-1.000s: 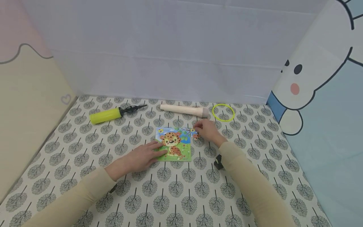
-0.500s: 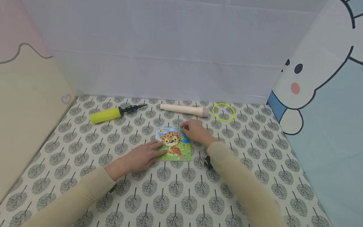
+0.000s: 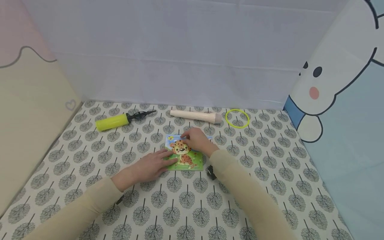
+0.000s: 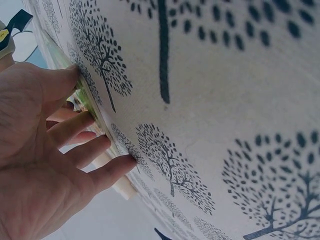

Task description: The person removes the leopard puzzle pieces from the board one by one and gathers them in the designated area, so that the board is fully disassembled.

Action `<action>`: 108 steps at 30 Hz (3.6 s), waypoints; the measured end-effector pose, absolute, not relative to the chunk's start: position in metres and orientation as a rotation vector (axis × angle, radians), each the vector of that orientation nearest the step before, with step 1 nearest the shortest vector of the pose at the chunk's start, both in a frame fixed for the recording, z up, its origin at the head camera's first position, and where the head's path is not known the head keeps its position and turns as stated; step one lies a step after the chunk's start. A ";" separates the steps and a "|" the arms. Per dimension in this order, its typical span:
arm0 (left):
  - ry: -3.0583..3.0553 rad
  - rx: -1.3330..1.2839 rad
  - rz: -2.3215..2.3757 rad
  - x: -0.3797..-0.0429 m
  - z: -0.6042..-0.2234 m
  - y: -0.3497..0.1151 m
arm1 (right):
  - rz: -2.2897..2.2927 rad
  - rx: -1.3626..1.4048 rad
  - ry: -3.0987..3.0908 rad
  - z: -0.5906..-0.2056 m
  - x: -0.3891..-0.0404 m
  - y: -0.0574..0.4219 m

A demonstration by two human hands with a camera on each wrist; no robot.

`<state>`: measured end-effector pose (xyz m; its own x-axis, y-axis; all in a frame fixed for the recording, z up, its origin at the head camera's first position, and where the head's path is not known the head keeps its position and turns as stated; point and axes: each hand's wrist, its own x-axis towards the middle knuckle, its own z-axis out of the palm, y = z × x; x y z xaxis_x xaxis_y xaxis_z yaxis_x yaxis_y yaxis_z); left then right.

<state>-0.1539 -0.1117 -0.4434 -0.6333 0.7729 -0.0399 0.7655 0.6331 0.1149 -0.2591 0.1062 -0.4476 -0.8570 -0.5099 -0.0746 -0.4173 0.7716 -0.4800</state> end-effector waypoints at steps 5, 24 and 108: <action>2.773 1.335 0.118 -0.154 -0.444 -0.111 | -0.698 -0.739 2.741 -0.447 -0.258 0.103; 2.770 1.298 0.052 -0.155 -0.437 -0.109 | -0.709 -0.828 2.738 -0.443 -0.262 0.103; 2.667 1.068 -0.094 -0.147 -0.434 -0.093 | -1.170 -0.718 2.398 -0.438 -0.264 0.115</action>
<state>-0.1474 -0.0926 -0.4341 -0.6936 0.6684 -0.2686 0.6856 0.7269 0.0386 -0.2639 0.1150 -0.4382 -0.7990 -0.5915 -0.1083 -0.2789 0.5240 -0.8048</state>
